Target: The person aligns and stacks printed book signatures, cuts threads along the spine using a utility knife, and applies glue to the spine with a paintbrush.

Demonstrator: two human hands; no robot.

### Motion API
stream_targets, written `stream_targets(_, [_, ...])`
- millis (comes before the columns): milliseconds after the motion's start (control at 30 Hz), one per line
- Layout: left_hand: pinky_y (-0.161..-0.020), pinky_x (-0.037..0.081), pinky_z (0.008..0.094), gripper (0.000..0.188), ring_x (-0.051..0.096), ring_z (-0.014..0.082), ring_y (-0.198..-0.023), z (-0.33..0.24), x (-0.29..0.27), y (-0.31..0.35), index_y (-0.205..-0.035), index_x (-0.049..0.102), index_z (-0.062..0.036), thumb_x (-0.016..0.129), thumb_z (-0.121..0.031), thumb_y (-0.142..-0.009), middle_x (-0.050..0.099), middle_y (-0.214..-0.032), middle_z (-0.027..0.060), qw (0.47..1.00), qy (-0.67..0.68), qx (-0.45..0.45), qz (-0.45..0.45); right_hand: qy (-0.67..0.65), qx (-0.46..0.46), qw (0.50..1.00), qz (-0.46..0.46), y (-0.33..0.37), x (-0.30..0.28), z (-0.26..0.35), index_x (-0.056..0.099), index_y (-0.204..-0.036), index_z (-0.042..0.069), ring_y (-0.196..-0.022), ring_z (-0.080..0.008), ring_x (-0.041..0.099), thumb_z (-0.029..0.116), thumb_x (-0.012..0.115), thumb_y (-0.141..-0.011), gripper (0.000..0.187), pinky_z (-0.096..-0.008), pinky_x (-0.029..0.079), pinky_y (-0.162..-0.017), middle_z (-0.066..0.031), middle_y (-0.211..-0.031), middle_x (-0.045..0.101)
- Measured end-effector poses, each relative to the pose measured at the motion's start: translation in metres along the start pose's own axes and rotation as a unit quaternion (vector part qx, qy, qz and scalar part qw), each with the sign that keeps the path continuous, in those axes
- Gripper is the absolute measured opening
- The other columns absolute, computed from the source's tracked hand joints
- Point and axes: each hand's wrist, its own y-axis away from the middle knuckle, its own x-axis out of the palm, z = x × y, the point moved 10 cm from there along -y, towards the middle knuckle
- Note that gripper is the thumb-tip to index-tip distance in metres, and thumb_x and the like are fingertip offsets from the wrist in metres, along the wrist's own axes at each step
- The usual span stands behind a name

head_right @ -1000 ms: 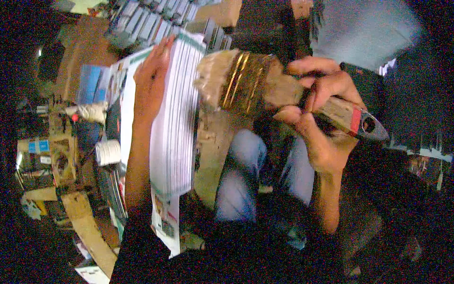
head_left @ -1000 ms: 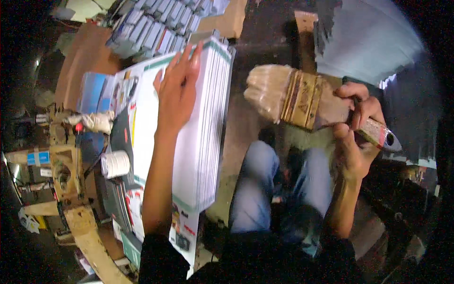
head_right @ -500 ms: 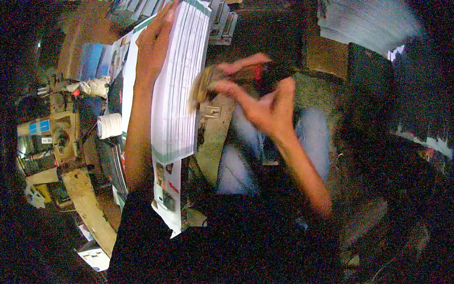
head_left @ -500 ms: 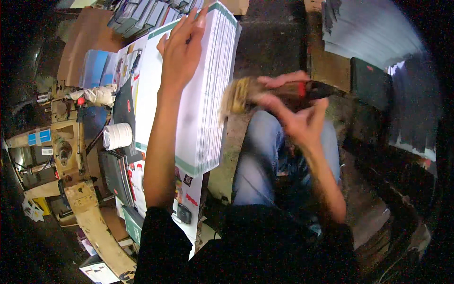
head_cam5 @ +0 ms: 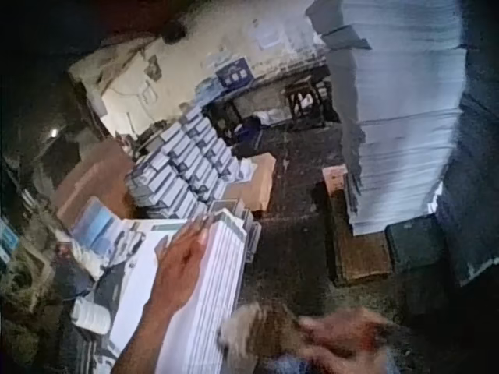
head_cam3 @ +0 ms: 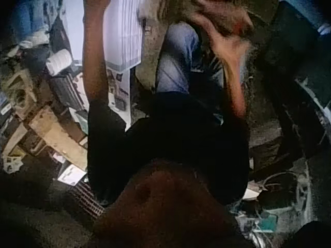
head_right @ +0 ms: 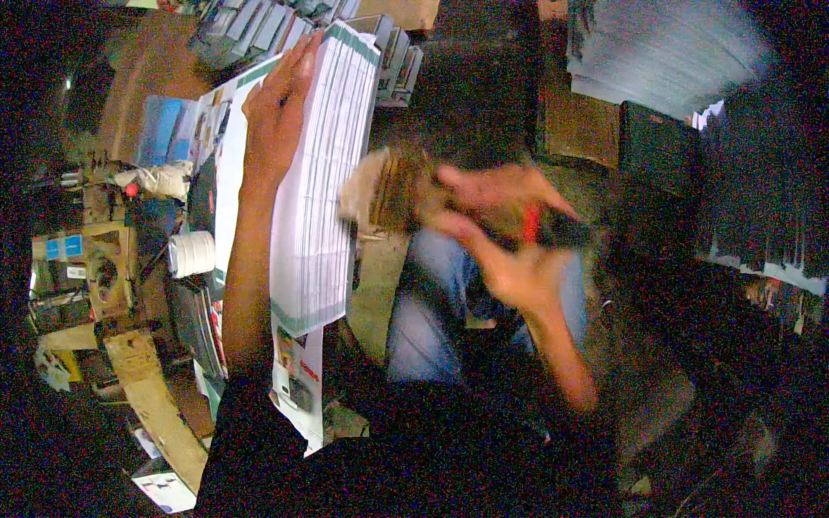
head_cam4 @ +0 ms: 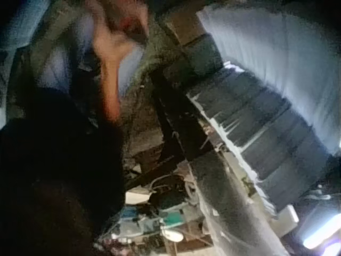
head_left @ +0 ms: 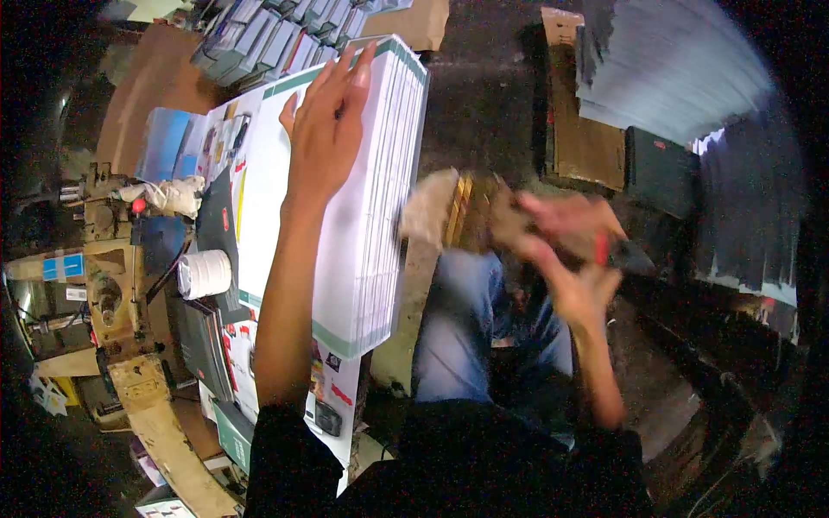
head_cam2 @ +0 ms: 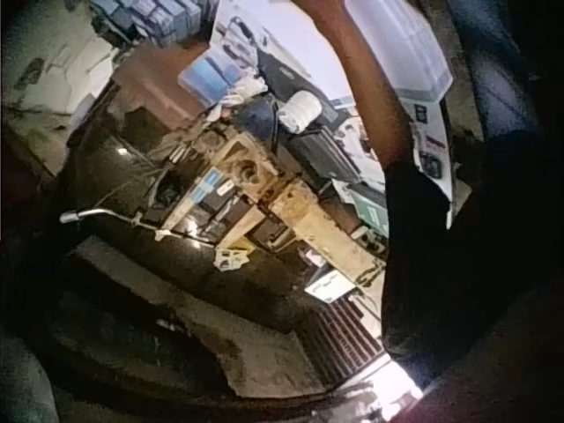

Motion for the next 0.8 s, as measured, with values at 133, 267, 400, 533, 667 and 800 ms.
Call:
stream_targets(133, [-0.111, 0.004, 0.0485, 0.042, 0.038, 0.0267, -0.135, -0.017, -0.009, -0.012, -0.136, 0.052, -0.0279, 0.034, -0.042, -0.101, 0.047, -0.143, 0.0067, 1.0, 0.008, 0.026, -0.007, -0.007, -0.02, 0.974, 0.227, 0.039, 0.036, 0.031, 0.069, -0.077, 0.006, -0.075, -0.0188, 0.068, 0.006, 0.084, -0.067, 0.018, -0.0298, 0.053, -0.07, -0.01, -0.094, 0.072])
stream_targets(267, [-0.112, 0.005, 0.0478, 0.041, 0.037, 0.0243, -0.136, -0.016, -0.002, -0.013, -0.136, 0.051, -0.028, 0.034, -0.041, -0.101, 0.046, -0.143, 0.0063, 1.0, 0.02, 0.012, 0.003, -0.029, -0.03, 0.992, 0.119, -0.003, 0.042, -0.016, 0.067, -0.083, 0.002, -0.079, -0.016, 0.067, 0.008, 0.084, -0.068, 0.023, -0.0277, 0.053, -0.073, -0.0091, -0.097, 0.071])
stream_targets(400, [-0.112, 0.005, 0.0488, 0.043, 0.034, 0.0229, -0.138, -0.022, 0.003, -0.012, -0.138, 0.048, -0.0282, 0.032, -0.043, -0.101, 0.044, -0.145, 0.0053, 0.999, 0.029, 0.004, 0.034, -0.049, -0.005, 0.999, 0.001, -0.069, 0.019, -0.034, 0.065, -0.089, 0.001, -0.088, -0.0176, 0.067, 0.005, 0.082, -0.068, 0.028, -0.0306, 0.053, -0.08, -0.0099, -0.092, 0.069])
stream_targets(533, [-0.112, 0.005, 0.0489, 0.044, 0.033, 0.0231, -0.138, -0.013, -0.006, -0.008, -0.139, 0.048, -0.0278, 0.031, -0.044, -0.101, 0.043, -0.146, 0.0054, 0.999, 0.014, -0.016, 0.032, -0.041, 0.017, 0.991, -0.127, -0.047, -0.011, -0.003, 0.065, -0.091, 0.002, -0.083, -0.0171, 0.067, 0.0, 0.081, -0.065, 0.03, -0.0311, 0.053, -0.076, -0.0105, -0.093, 0.07])
stream_targets(667, [-0.112, 0.005, 0.0488, 0.046, 0.033, 0.0235, -0.139, -0.02, 0.0, -0.012, -0.14, 0.047, -0.0268, 0.031, -0.045, -0.101, 0.042, -0.147, 0.0048, 0.999, 0.014, -0.009, 0.041, -0.031, 0.001, 0.952, 0.305, 0.017, 0.043, 0.018, 0.07, -0.084, 0.005, -0.076, -0.0159, 0.066, 0.001, 0.082, -0.066, 0.021, -0.0278, 0.051, -0.069, -0.0074, -0.088, 0.071])
stream_targets(800, [-0.113, 0.006, 0.0481, 0.045, 0.032, 0.0235, -0.139, -0.019, -0.002, -0.011, -0.14, 0.047, -0.0253, 0.033, -0.043, -0.101, 0.041, -0.148, 0.004, 0.999, 0.012, -0.019, 0.041, -0.115, 0.038, 0.983, 0.138, -0.027, 0.042, -0.04, 0.067, -0.086, 0.002, -0.084, -0.0153, 0.066, 0.001, 0.077, -0.073, 0.017, -0.0279, 0.052, -0.076, -0.0071, -0.087, 0.07])
